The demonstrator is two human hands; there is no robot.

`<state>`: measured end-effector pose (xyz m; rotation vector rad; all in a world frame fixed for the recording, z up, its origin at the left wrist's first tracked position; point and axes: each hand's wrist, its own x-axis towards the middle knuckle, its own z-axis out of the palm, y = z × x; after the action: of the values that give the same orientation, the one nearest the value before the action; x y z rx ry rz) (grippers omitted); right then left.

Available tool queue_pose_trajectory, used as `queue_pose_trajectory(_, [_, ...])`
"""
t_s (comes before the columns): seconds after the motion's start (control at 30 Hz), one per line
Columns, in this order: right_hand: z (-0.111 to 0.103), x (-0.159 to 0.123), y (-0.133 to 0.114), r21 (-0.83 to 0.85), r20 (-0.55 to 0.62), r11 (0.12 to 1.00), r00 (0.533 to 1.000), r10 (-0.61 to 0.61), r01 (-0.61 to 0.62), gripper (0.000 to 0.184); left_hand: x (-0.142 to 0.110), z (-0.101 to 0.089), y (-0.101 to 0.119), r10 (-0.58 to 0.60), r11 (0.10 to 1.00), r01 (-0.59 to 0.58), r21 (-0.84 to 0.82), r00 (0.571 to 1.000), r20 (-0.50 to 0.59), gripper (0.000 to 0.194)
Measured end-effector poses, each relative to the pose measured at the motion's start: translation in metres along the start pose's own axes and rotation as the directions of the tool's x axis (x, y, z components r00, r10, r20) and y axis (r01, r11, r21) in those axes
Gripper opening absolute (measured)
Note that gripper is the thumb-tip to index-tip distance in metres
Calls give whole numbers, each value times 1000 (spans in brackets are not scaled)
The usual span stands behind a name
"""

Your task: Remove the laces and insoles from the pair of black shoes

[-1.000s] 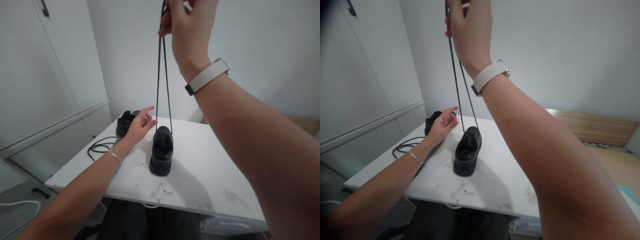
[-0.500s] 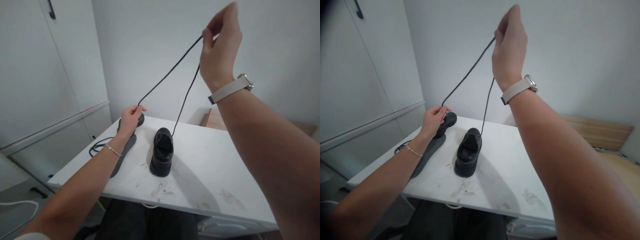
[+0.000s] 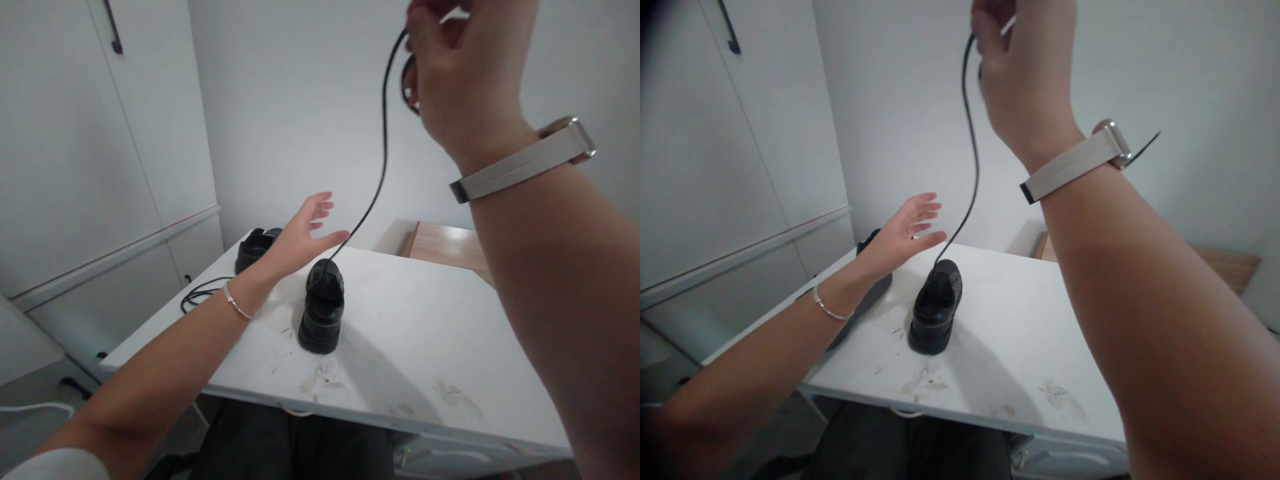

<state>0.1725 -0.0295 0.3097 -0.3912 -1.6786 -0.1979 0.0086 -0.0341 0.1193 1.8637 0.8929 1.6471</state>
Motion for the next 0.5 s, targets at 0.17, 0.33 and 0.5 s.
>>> queue_pose_trajectory(0.17, [46, -10, -29, 243, 240, 951, 961, 134, -194, 16, -1, -8, 33, 3, 958, 0, -286, 1000, 9, 65])
queue_pose_trajectory(0.33, [61, -37, -7, 372, 357, 886, 924, 139, -277, 13, -11, -41, 49, -248, 868, 227, -441, 969, 12, 23])
queue_pose_trajectory(0.5, [60, -103, 16, -172, 646, 833, 578, 498, -526, 9, -24, -72, 32, -315, 900, 266, -346, 945, -92, 28])
